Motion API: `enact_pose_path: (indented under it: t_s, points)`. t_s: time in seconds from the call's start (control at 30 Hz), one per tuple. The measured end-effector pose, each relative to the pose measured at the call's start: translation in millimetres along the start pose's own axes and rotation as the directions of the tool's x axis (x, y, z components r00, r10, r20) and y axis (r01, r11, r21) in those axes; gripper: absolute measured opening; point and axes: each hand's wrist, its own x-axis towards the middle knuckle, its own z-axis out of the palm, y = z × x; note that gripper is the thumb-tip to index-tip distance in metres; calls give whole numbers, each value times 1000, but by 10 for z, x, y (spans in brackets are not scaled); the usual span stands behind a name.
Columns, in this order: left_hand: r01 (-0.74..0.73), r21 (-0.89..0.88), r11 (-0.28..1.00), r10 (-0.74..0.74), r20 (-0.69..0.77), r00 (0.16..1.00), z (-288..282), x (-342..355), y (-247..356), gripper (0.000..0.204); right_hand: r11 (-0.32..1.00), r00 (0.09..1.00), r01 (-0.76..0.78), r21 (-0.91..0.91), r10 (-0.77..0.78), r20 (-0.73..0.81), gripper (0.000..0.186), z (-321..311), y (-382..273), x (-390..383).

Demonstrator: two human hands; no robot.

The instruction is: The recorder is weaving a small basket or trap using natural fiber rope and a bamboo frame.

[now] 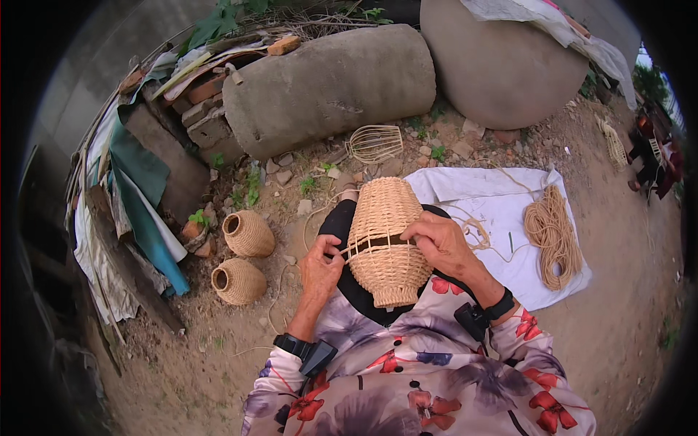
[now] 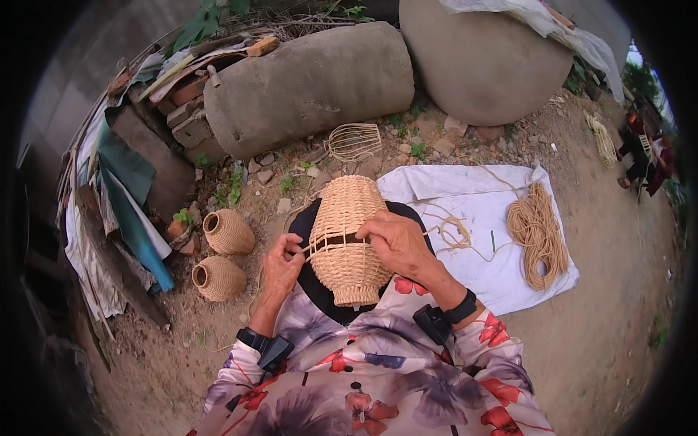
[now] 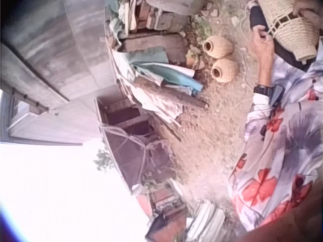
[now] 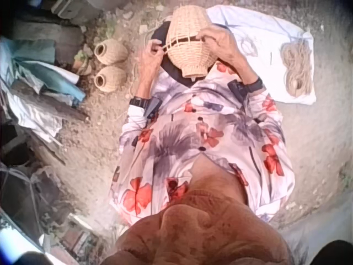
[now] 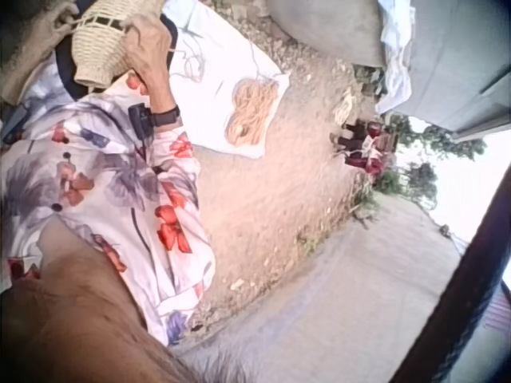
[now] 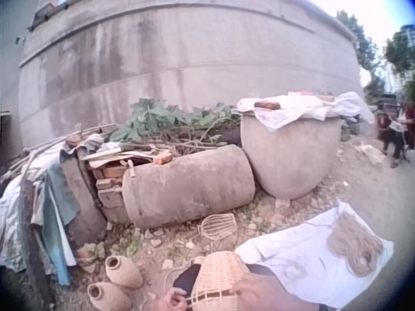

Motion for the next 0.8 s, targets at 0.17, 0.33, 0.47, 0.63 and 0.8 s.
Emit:
enact_pose_path:
  t_s: [0.17,0.33,0.47,0.63,0.8]
  points:
    - [-426,89,900,424,47,905,-14,-90,219,22,973,956,-196,122,217,-198,27,-57,672,523]
    - [-449,54,892,435,166,885,-36,-70,302,19,936,948,-311,164,317,-13,45,422,1155,967]
    - [-397,-83,914,405,247,880,2,-108,175,14,792,837,-532,298,441,324,42,522,968,945]
    - [-422,-117,899,437,302,847,-169,-357,374,10,783,858,-512,353,486,167,47,199,510,673]
    - [-628,134,766,600,200,775,-101,-372,461,5,920,905,-383,-86,393,166,50,333,500,742]
